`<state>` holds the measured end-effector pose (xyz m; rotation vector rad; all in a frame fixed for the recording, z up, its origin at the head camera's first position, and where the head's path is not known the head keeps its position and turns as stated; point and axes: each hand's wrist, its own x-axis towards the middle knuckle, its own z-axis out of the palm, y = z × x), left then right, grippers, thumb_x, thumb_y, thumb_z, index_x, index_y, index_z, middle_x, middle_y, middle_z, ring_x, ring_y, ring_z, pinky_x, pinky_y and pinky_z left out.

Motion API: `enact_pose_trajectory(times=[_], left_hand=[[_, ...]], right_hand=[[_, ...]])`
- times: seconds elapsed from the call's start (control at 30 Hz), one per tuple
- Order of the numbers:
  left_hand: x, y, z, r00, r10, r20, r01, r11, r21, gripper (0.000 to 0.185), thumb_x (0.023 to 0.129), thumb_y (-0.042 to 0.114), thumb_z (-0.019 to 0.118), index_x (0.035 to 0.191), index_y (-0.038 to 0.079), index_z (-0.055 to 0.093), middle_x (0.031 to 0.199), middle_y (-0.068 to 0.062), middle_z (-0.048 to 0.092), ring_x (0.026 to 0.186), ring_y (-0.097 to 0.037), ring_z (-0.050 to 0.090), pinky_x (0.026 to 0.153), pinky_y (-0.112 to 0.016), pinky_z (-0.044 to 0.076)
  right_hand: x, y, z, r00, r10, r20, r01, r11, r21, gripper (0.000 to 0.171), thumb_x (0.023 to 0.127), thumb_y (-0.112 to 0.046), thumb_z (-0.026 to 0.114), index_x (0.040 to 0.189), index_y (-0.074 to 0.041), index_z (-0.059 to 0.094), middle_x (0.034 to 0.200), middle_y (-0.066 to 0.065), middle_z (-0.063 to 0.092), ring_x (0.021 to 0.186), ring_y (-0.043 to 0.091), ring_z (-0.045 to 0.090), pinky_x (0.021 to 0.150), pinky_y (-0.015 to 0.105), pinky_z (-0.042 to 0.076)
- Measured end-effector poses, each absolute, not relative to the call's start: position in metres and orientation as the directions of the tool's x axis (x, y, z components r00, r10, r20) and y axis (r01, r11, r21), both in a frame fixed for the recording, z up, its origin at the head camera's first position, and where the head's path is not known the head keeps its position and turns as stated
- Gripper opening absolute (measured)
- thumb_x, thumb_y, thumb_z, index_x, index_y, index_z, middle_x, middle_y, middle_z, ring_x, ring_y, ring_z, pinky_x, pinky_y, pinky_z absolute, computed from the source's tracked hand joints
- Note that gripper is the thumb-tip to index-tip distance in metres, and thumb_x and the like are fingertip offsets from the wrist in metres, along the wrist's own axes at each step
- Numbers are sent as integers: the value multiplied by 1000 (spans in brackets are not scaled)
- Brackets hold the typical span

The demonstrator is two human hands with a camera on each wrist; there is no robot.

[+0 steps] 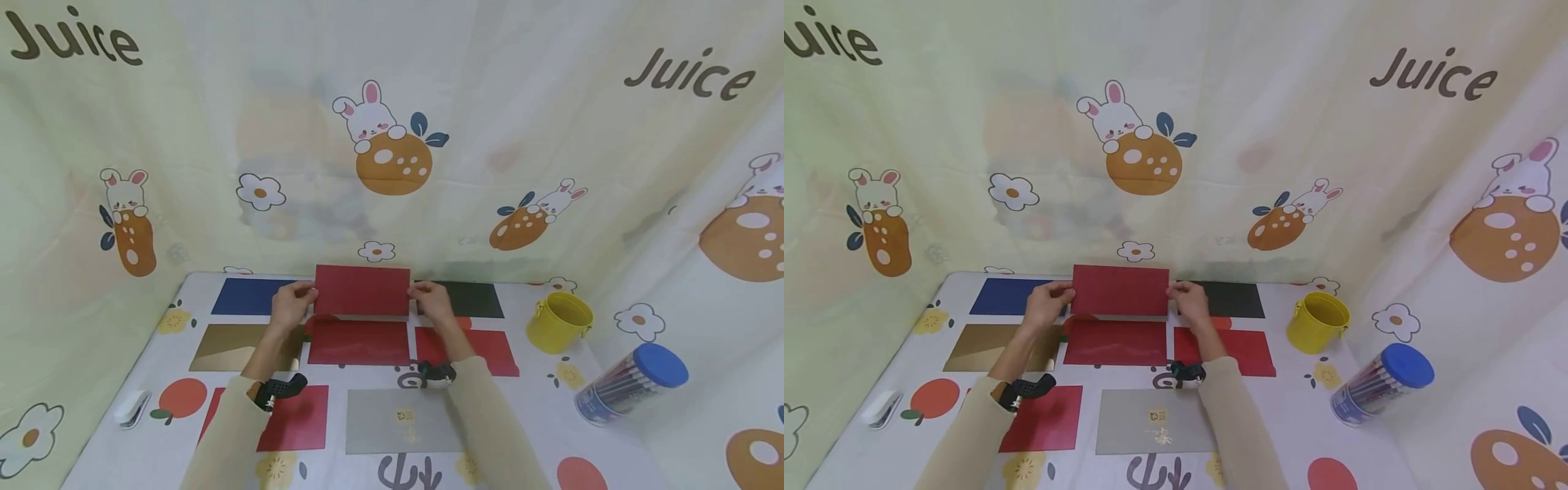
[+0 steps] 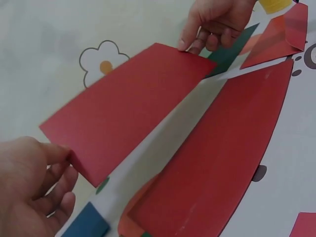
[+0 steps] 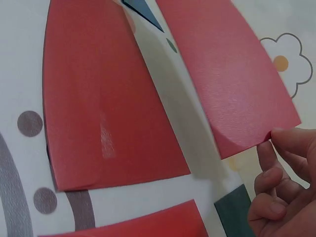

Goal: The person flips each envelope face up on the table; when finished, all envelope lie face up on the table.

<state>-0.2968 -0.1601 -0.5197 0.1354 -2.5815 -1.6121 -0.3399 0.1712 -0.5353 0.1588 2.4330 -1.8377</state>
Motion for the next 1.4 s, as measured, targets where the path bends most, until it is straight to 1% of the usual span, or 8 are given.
enact_pose_trajectory(times=[0.27,0.43,0.63,0.77,0.93,1.0,1.23,1.4], left_hand=[[-294,-162,-520,-990,-133,46,-6,364,931,31,99,27,66,124,9,71,108,-15,73,102,-32,68,69,-26,48],[-293,-164,-521,-992,-123,6,-24,242,970,38,102,35,59,126,6,69,110,-16,72,109,-33,66,90,-38,53],[-292,-165,-525,-993,-111,-43,-57,132,990,48,103,42,56,130,4,66,121,-24,68,113,-33,64,104,-53,44],[-290,-166,-530,-994,-103,-45,-61,157,986,37,101,32,63,129,9,68,120,-20,68,109,-31,62,97,-49,47],[-291,-167,-540,-995,-99,-10,-33,228,973,33,97,19,69,129,13,68,116,-14,70,96,-26,62,73,-30,51],[-293,-165,-544,-994,-106,3,-25,267,963,34,96,16,70,130,12,68,116,-14,71,97,-25,67,70,-24,52],[-300,-154,-551,-987,-141,82,5,475,880,38,93,6,68,131,7,67,115,-15,73,104,-29,71,90,-41,54],[-303,-146,-556,-984,-144,105,8,553,833,45,92,-2,65,136,6,63,114,-17,71,102,-31,69,86,-44,55]], right_hand=[[-338,177,-532,-990,-25,-139,130,225,-966,24,98,-30,67,114,-13,72,108,14,68,81,30,51,62,32,41],[-335,180,-530,-988,-67,-141,125,203,-971,24,99,-31,65,115,-14,73,117,24,67,75,29,49,58,30,37],[-333,181,-532,-986,-51,-157,145,191,-971,23,97,-32,68,111,-16,75,95,28,59,68,25,46,57,32,36],[-332,182,-533,-985,-63,-161,147,181,-972,24,96,-29,70,114,-15,75,84,15,56,72,26,49,58,32,37],[-330,182,-538,-986,-81,-145,129,181,-975,26,97,-21,68,122,-12,70,90,7,65,72,22,52,56,29,37],[-332,182,-542,-987,-74,-139,123,193,-973,27,97,-19,67,123,-11,69,93,8,69,72,20,52,55,28,37],[-338,175,-545,-995,7,-100,97,314,-944,24,96,-12,64,119,-9,70,99,10,72,84,24,61,62,29,46],[-341,167,-547,-995,76,-68,94,418,-903,25,94,-10,65,118,-9,70,96,10,72,83,22,63,64,28,47]])
